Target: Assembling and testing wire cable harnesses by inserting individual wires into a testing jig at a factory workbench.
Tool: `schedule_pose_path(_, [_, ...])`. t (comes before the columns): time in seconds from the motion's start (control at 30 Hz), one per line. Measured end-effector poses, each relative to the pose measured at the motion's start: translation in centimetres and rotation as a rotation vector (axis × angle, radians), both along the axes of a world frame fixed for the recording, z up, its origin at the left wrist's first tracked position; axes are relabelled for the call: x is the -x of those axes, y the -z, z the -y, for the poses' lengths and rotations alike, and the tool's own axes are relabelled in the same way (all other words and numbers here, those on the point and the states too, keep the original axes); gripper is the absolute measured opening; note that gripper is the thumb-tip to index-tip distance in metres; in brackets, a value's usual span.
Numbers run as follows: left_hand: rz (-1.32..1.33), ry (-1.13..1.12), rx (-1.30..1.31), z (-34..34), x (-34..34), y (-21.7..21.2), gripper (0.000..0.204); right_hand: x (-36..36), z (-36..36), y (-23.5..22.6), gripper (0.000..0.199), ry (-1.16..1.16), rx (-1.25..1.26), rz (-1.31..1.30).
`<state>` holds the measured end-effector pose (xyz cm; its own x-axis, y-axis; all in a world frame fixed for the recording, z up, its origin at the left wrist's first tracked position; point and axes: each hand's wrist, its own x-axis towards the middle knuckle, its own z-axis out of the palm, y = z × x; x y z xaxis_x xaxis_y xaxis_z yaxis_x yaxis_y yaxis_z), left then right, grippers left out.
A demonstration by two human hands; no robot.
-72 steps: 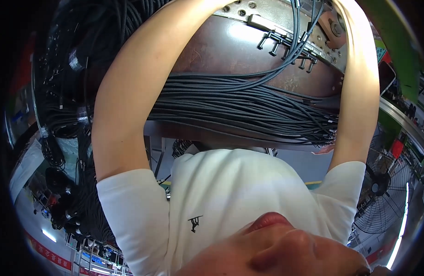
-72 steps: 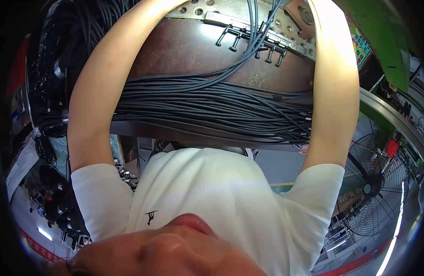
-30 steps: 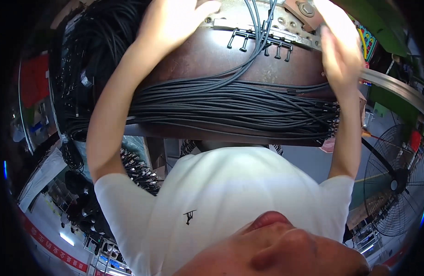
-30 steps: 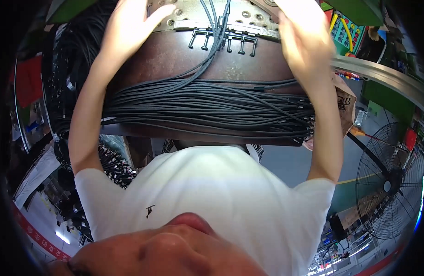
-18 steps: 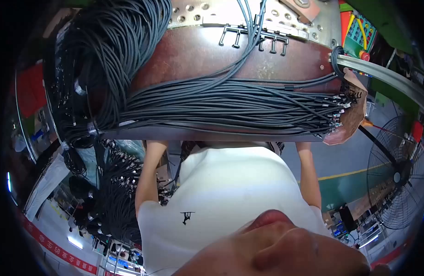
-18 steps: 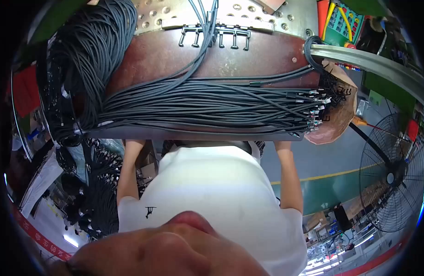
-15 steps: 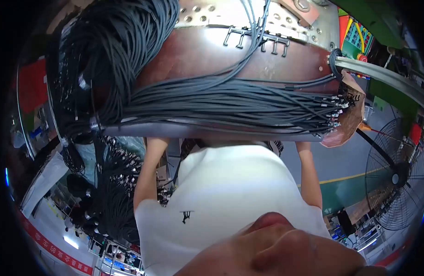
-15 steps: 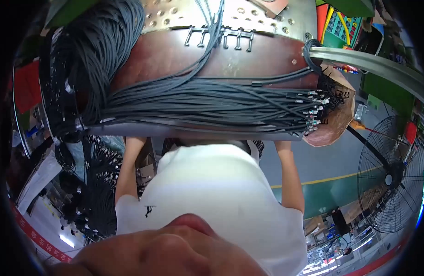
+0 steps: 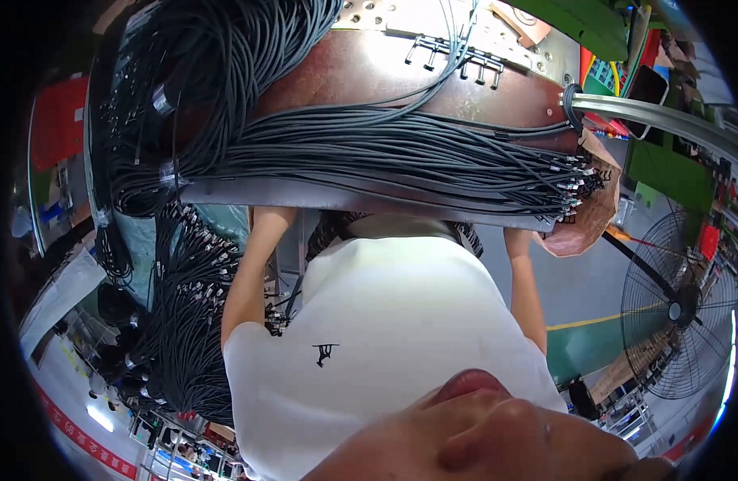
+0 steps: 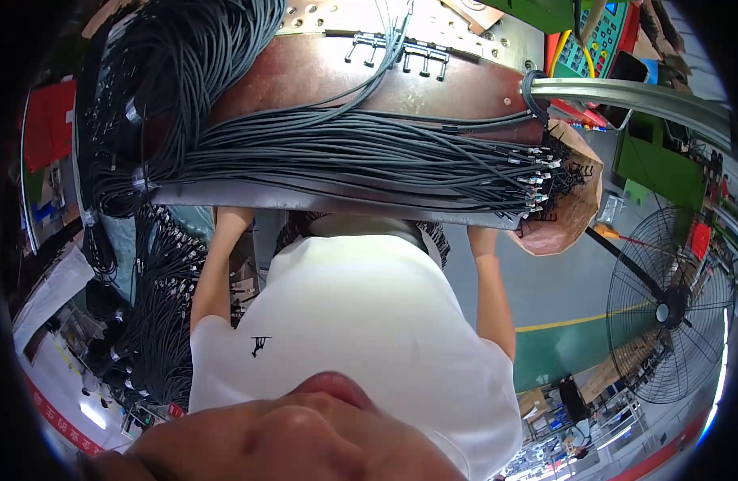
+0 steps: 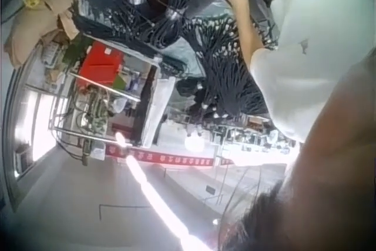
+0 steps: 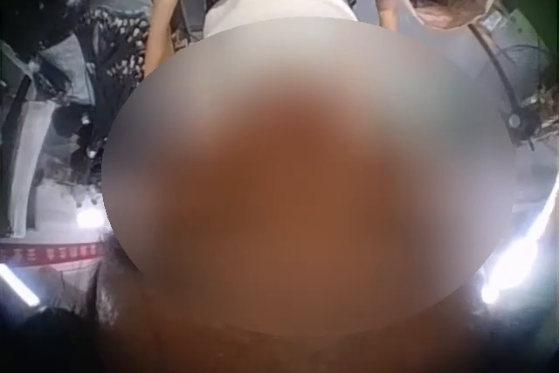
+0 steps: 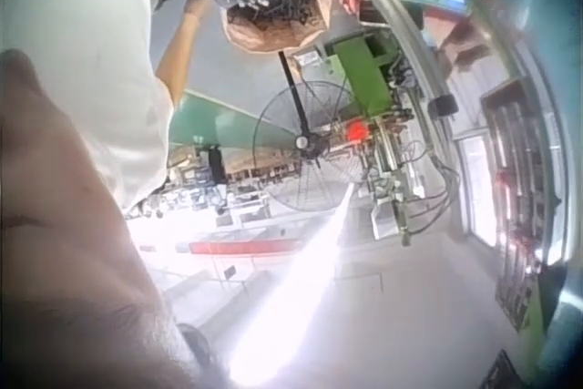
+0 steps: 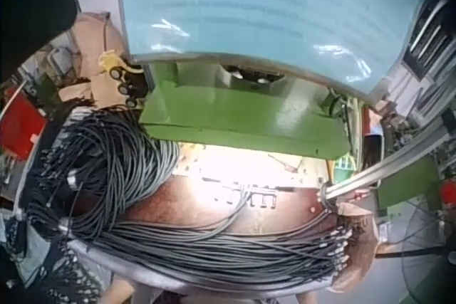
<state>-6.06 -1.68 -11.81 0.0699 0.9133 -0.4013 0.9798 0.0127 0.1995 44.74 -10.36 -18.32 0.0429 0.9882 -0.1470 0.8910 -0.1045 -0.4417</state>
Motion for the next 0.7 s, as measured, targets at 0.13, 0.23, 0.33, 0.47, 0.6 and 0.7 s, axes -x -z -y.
schedule_pose_path(0.13, [-0.061,0.088,-0.008,0.8,-0.5,-1.4,0.031,1.2,-1.3,-1.0,0.033,0.044,-0.065,-0.079])
schedule_pose_path(0.23, [0.115,0.152,0.021,1.2,-3.8,-6.6,0.032,-1.8,-1.2,-1.9,0.029,-0.126,-0.31,0.14])
schedule_pose_path(0.33, [0.529,0.267,0.654,-1.2,-5.0,-12.6,0.036,-4.4,-5.7,-8.2,0.021,0.258,-0.607,-0.028])
schedule_pose_path(0.47, [0.987,0.442,0.235,-4.4,-10.1,-15.2,0.044,-1.1,-13.7,-17.4,0.014,0.26,-0.704,-0.292])
schedule_pose_path(0.6, [0.887,0.66,-0.45,-7.0,-20.3,-12.6,0.059,9.8,-23.4,-18.6,0.027,-0.356,-0.556,0.03])
schedule_pose_path(0.7, [0.607,0.375,-0.487,-8.8,-18.4,-10.2,0.072,10.6,-25.7,-15.8,0.043,-0.469,-0.695,0.399])
